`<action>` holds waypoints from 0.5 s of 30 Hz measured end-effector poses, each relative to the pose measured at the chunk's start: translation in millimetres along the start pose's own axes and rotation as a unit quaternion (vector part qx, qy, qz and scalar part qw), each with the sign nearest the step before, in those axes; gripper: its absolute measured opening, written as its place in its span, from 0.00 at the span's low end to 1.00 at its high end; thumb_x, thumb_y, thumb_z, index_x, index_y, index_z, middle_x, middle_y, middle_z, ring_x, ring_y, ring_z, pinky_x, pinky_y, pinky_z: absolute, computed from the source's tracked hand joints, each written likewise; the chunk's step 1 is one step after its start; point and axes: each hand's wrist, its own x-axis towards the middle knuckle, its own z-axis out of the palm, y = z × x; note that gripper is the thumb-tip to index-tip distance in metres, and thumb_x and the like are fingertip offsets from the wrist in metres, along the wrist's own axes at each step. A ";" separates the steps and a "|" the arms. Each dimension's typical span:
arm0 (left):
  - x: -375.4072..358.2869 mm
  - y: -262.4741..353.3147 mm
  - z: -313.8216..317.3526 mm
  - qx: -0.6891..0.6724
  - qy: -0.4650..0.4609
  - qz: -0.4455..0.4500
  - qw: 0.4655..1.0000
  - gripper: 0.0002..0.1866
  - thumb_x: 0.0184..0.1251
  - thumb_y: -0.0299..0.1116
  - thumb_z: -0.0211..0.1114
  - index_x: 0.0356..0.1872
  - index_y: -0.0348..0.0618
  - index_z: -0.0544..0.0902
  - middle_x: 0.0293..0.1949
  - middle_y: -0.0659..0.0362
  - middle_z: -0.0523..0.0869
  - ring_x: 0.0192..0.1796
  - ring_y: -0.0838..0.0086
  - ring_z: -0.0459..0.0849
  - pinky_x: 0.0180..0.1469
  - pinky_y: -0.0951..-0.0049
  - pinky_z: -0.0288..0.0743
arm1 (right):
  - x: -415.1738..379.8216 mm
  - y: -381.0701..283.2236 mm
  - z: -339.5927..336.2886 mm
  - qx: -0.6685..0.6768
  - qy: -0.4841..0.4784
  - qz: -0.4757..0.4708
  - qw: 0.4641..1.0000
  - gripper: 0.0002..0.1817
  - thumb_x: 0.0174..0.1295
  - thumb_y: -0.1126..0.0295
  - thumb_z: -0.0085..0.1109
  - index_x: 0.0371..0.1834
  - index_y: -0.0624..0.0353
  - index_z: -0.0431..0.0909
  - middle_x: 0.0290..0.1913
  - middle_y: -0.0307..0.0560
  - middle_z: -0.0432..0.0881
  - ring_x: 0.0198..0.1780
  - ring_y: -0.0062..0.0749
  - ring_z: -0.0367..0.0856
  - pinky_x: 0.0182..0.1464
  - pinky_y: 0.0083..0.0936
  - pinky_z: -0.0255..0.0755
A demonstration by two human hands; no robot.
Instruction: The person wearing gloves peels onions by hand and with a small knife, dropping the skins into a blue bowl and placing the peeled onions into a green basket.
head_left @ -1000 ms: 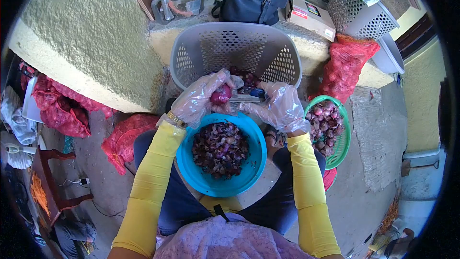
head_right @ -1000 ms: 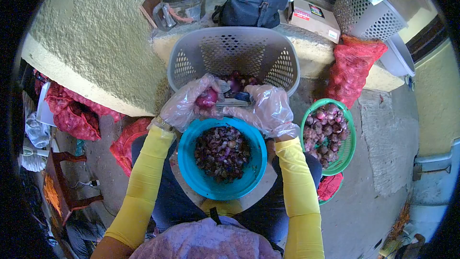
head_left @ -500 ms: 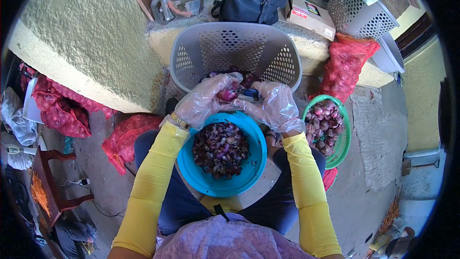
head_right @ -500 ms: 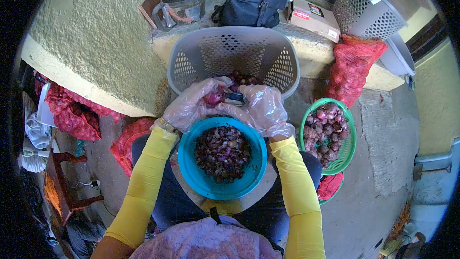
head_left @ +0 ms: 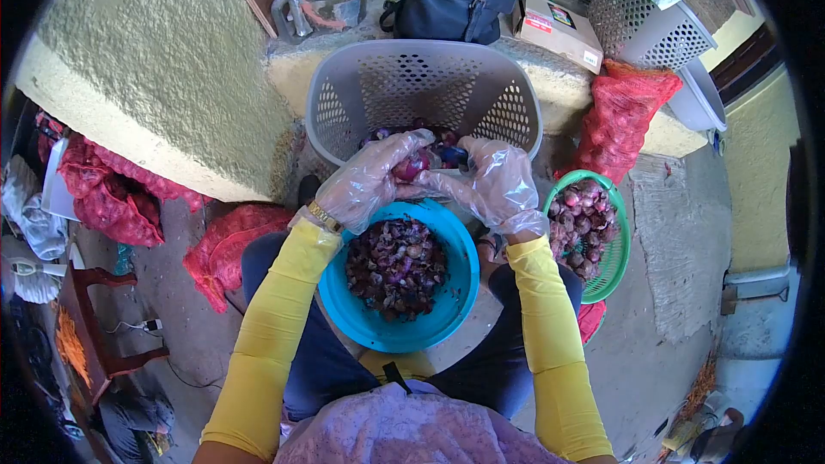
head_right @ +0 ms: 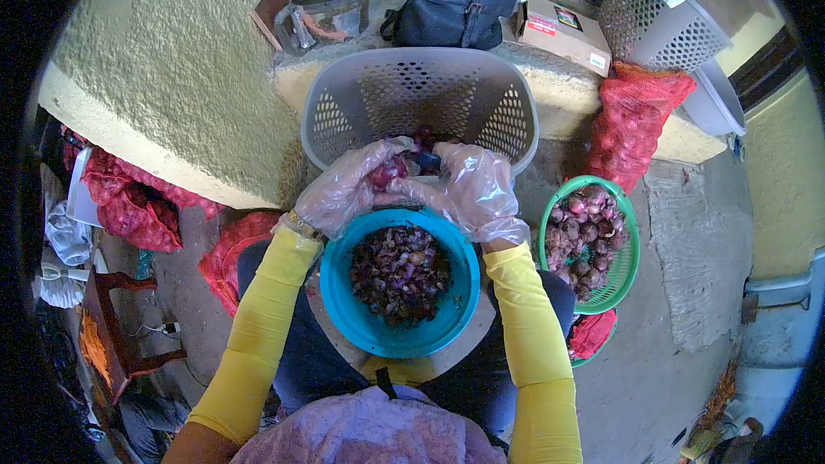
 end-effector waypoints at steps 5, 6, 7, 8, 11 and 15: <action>-3.0 2.6 6.7 -0.013 0.013 0.012 1.000 0.25 0.87 0.47 0.57 0.69 0.36 0.77 0.59 0.52 0.83 0.57 0.68 0.86 0.60 0.62 0.86 | 0.8 0.0 -3.3 0.031 -0.062 -0.041 0.997 0.35 0.51 0.39 0.80 0.43 0.63 0.89 0.34 0.59 0.89 0.38 0.57 0.89 0.43 0.46 0.80; -2.3 1.9 5.0 0.001 0.019 0.011 1.000 0.26 0.86 0.49 0.57 0.69 0.37 0.77 0.59 0.52 0.84 0.57 0.67 0.87 0.61 0.61 0.86 | 1.5 -0.3 -3.1 0.031 -0.062 -0.042 0.997 0.35 0.51 0.39 0.80 0.43 0.63 0.89 0.34 0.59 0.89 0.38 0.57 0.89 0.43 0.46 0.80; -1.5 1.2 3.3 0.014 0.025 0.009 1.000 0.27 0.86 0.50 0.57 0.69 0.37 0.77 0.58 0.52 0.85 0.57 0.67 0.87 0.62 0.60 0.87 | 2.1 -0.4 -2.9 0.035 -0.046 -0.043 0.997 0.34 0.51 0.39 0.81 0.41 0.63 0.89 0.32 0.58 0.88 0.36 0.56 0.89 0.42 0.46 0.80; -0.3 0.1 1.7 0.014 0.025 0.010 1.000 0.27 0.86 0.50 0.57 0.69 0.37 0.77 0.58 0.52 0.85 0.57 0.67 0.87 0.62 0.60 0.87 | 2.5 -0.5 -2.9 0.039 -0.030 -0.045 0.998 0.33 0.50 0.40 0.82 0.40 0.62 0.89 0.31 0.57 0.87 0.35 0.56 0.88 0.40 0.46 0.80; 2.1 -1.0 0.4 0.015 0.019 0.007 1.000 0.27 0.86 0.50 0.56 0.69 0.37 0.77 0.58 0.51 0.85 0.58 0.66 0.87 0.62 0.59 0.87 | 3.6 -3.4 -5.2 0.043 -0.016 -0.022 0.999 0.34 0.51 0.37 0.80 0.39 0.61 0.91 0.31 0.57 0.88 0.36 0.54 0.90 0.41 0.47 0.81; 1.5 0.4 1.5 -0.008 -0.015 0.010 1.000 0.29 0.86 0.51 0.57 0.72 0.39 0.74 0.59 0.49 0.84 0.58 0.64 0.87 0.62 0.55 0.87 | 9.2 -16.3 -23.4 0.072 -0.073 0.063 0.993 0.36 0.51 0.36 0.80 0.45 0.60 0.92 0.34 0.60 0.90 0.38 0.55 0.91 0.44 0.45 0.84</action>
